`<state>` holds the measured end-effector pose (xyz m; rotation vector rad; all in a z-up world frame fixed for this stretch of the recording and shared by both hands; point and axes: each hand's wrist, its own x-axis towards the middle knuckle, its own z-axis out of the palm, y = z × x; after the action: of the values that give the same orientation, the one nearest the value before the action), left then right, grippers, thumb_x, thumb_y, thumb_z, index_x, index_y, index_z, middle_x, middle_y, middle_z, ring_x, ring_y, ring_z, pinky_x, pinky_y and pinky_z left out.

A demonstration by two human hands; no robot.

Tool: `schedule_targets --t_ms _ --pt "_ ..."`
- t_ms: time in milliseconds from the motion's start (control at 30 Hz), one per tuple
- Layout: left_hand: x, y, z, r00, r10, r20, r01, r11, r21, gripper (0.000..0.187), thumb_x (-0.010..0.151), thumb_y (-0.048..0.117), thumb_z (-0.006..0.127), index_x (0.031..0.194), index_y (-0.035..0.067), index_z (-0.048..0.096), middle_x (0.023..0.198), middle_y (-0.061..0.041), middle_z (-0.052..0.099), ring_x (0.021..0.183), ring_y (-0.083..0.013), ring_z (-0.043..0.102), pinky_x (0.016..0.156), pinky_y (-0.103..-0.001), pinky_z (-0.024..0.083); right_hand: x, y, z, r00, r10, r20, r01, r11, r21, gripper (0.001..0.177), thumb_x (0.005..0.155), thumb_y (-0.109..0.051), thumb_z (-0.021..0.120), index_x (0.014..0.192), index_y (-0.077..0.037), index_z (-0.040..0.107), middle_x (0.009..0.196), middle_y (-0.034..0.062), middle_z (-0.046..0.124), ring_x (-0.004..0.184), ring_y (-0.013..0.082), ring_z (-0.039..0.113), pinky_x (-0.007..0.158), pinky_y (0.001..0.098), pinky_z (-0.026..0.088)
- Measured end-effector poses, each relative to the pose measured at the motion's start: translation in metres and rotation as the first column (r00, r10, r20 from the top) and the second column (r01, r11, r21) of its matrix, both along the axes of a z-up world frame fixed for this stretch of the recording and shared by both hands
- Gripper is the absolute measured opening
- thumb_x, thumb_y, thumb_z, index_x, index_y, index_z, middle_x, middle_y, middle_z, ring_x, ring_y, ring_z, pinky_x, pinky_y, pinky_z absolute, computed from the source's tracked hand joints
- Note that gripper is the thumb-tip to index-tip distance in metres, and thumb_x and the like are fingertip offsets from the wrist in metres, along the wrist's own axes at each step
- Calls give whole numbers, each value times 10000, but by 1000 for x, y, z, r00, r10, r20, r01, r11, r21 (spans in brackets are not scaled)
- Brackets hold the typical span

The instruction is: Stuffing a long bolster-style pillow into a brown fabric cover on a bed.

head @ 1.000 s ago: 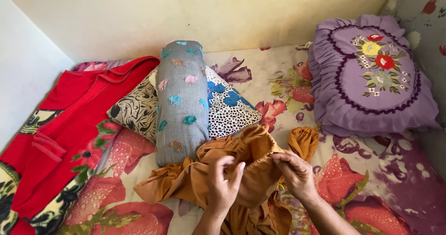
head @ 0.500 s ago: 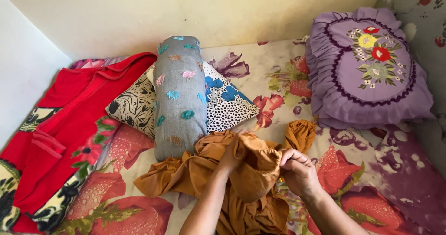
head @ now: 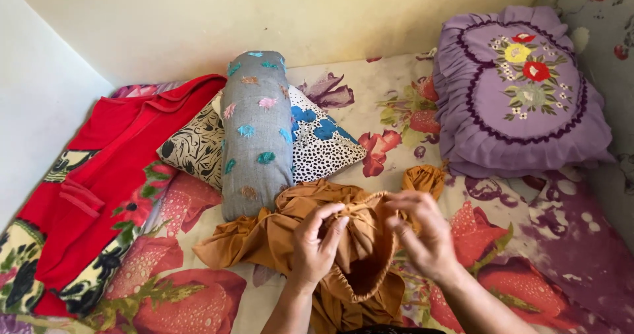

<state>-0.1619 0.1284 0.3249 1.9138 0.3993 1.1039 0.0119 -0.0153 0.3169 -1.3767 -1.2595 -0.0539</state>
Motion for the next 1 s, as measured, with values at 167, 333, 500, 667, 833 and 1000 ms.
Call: schedule_targets --t_ms 167,333,500,667,833,1000 --pt "3 -19 17 996 -60 67 47 982 182 227 969 21 704 1195 38 689 977 -79 706 862 -155 695 745 -286 568 -9 8 26 983 149 107 -138 985 -100 308 871 -121 747 1160 -17 718 1064 131 680 1021 227 619 902 344 493" --pt "5 -25 19 998 3 68 -14 986 163 234 932 25 738 1162 35 697 992 -90 706 876 -193 721 773 -300 590 -3 13 4 966 128 -225 -168 972 -166 135 907 -79 722 1022 -24 767 887 24 745 803 124 685 731 263 547" --pt "9 -20 10 999 37 0 -37 987 155 181 938 81 770 1087 26 684 999 -76 698 897 -189 707 799 -297 560 14 21 -38 428 350 -833 -336 917 213 144 1002 -14 585 1086 26 695 991 48 725 916 126 658 831 270 522" --pt "16 -2 -3 1000 -14 22 14 1000 16 157 966 81 726 1101 26 670 1047 -70 684 898 -164 673 805 -283 552 27 3 7 362 555 -749 -624 741 247 186 986 -64 611 1143 24 658 1001 95 742 944 188 713 865 330 563" --pt "21 7 -8 995 -51 91 54 998 -37 155 988 23 668 1142 20 647 1086 -70 687 969 -156 666 875 -280 544 37 14 7 252 749 -613 -693 582 426 276 1054 -165 586 1207 28 711 920 149 770 852 246 748 790 359 583" --pt "24 5 -3 997 -4 74 -1 998 58 145 966 -14 681 1103 14 643 1063 -78 684 943 -159 690 844 -279 557 16 43 9 864 306 -400 -406 893 -194 228 965 -81 690 1177 -23 752 1005 67 738 924 149 686 802 309 561"
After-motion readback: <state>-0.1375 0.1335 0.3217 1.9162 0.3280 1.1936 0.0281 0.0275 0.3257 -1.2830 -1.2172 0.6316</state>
